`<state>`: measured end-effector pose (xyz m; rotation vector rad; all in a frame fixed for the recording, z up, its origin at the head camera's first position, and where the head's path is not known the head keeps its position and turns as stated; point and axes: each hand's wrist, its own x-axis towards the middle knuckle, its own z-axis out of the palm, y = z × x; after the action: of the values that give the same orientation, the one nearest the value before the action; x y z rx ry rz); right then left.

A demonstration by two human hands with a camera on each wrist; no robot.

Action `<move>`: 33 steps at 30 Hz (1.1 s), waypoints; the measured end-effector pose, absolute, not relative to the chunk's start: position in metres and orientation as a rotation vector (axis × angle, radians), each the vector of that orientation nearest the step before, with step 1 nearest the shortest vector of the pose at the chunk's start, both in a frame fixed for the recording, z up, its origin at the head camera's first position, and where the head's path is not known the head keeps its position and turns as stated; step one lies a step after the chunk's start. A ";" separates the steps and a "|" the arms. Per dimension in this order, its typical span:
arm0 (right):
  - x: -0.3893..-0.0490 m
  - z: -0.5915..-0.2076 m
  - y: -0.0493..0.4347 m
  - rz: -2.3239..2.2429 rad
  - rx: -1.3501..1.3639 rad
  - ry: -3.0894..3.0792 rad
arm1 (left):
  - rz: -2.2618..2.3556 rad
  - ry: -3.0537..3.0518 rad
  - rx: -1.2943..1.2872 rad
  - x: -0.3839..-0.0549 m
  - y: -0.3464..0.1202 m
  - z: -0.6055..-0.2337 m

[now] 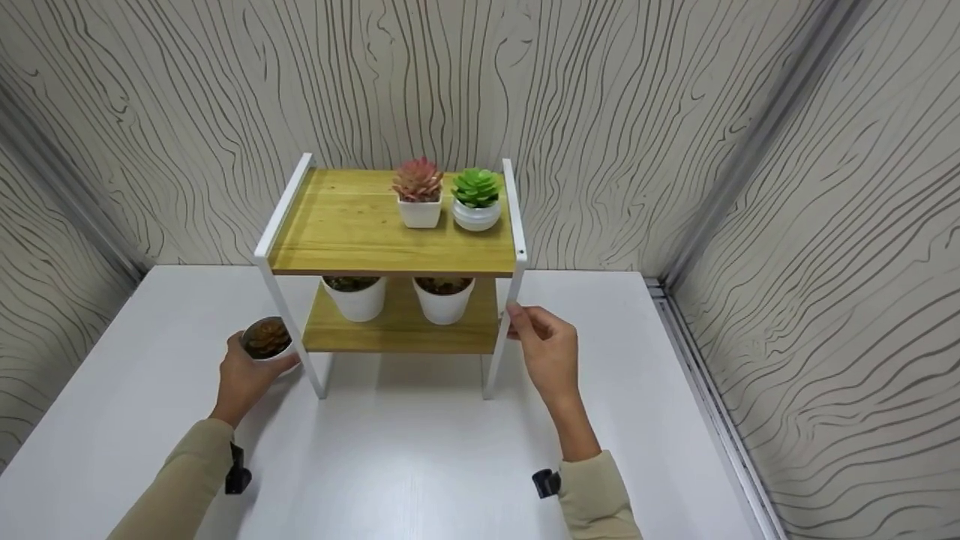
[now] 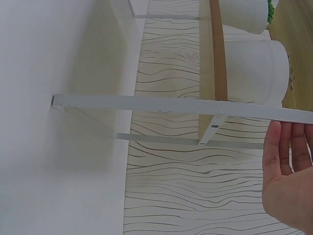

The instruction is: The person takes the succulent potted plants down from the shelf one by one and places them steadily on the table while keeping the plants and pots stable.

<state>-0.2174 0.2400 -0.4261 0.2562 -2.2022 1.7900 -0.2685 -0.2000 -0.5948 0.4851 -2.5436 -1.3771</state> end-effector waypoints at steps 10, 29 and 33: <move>-0.229 -0.444 0.249 1.811 0.248 -2.163 | -1.428 -2.524 0.494 -0.269 -0.197 -0.591; -0.230 -0.447 0.248 1.821 0.233 -2.159 | -1.414 -2.627 0.501 -0.258 -0.203 -0.584; -0.230 -0.446 0.248 1.799 0.250 -2.180 | -1.372 -2.640 0.489 -0.255 -0.205 -0.582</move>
<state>-0.2296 0.2485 -0.4458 0.2503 -2.1797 1.7989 -0.2554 -0.2055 -0.5816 0.4892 -2.6402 -1.3716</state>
